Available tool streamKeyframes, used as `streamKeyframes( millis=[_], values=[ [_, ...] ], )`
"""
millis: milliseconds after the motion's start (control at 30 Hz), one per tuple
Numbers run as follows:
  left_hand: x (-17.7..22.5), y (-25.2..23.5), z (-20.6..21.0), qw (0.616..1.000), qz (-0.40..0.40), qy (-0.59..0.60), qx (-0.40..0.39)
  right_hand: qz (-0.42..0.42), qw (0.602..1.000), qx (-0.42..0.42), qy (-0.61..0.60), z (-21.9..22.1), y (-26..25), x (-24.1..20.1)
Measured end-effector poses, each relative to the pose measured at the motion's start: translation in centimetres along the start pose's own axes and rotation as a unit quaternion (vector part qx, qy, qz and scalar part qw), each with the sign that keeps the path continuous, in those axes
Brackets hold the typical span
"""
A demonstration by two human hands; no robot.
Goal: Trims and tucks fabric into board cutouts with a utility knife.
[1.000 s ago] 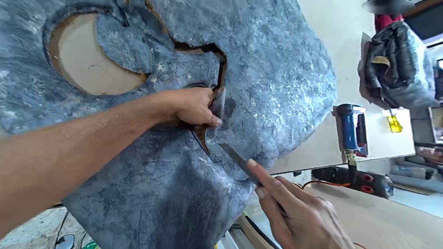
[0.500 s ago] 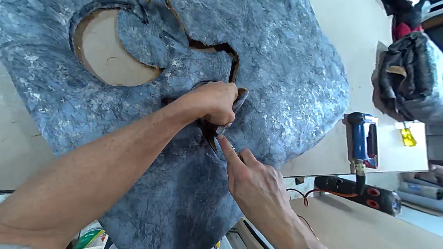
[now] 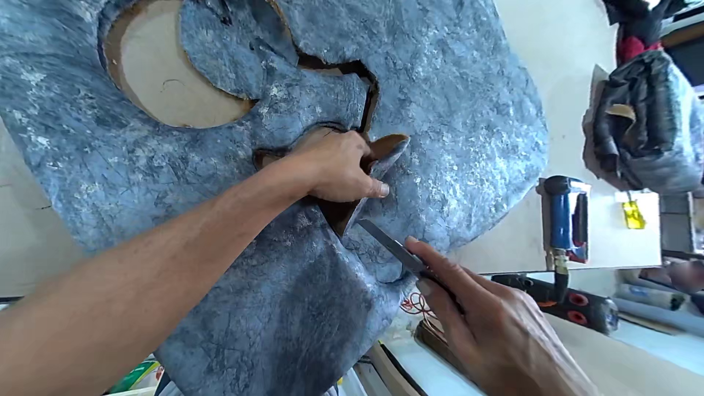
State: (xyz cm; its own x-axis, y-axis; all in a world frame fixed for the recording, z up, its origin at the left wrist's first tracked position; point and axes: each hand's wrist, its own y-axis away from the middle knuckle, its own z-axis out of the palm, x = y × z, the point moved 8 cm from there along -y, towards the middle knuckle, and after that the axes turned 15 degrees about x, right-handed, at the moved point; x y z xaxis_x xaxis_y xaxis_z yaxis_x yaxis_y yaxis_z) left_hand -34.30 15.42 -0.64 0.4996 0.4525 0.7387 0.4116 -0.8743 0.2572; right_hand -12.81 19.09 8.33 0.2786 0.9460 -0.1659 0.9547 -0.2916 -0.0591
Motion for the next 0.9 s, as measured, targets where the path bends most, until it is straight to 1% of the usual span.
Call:
streamKeyframes(
  millis=[100,133,233,367,500,733,900],
  values=[
    [-0.3,2.3,0.8,0.997,-0.056,-0.049,-0.022,-0.026,1.000,-0.012,0.009,0.2,0.0,0.0],
    [-0.1,2.6,1.1,0.996,-0.060,-0.066,-0.031,-0.034,0.999,-0.013,0.010,0.5,0.2,-0.5],
    [0.4,2.1,1.8,0.997,-0.050,-0.043,-0.027,-0.052,0.998,-0.013,0.022,1.9,0.7,-1.9],
    [-0.2,1.5,1.9,0.999,-0.044,-0.007,-0.007,-0.052,0.998,-0.014,0.041,2.9,0.3,-2.0],
    [-0.4,1.4,1.8,0.999,-0.036,0.000,0.008,-0.055,0.997,-0.032,0.052,3.8,0.3,-2.1],
    [-0.7,1.4,2.0,0.998,-0.019,0.004,0.057,-0.100,0.988,-0.071,0.090,3.8,0.2,-2.3],
    [-0.6,1.6,1.9,0.998,-0.015,0.006,0.063,-0.115,0.985,-0.088,0.097,3.5,0.2,-2.2]
  ],
)
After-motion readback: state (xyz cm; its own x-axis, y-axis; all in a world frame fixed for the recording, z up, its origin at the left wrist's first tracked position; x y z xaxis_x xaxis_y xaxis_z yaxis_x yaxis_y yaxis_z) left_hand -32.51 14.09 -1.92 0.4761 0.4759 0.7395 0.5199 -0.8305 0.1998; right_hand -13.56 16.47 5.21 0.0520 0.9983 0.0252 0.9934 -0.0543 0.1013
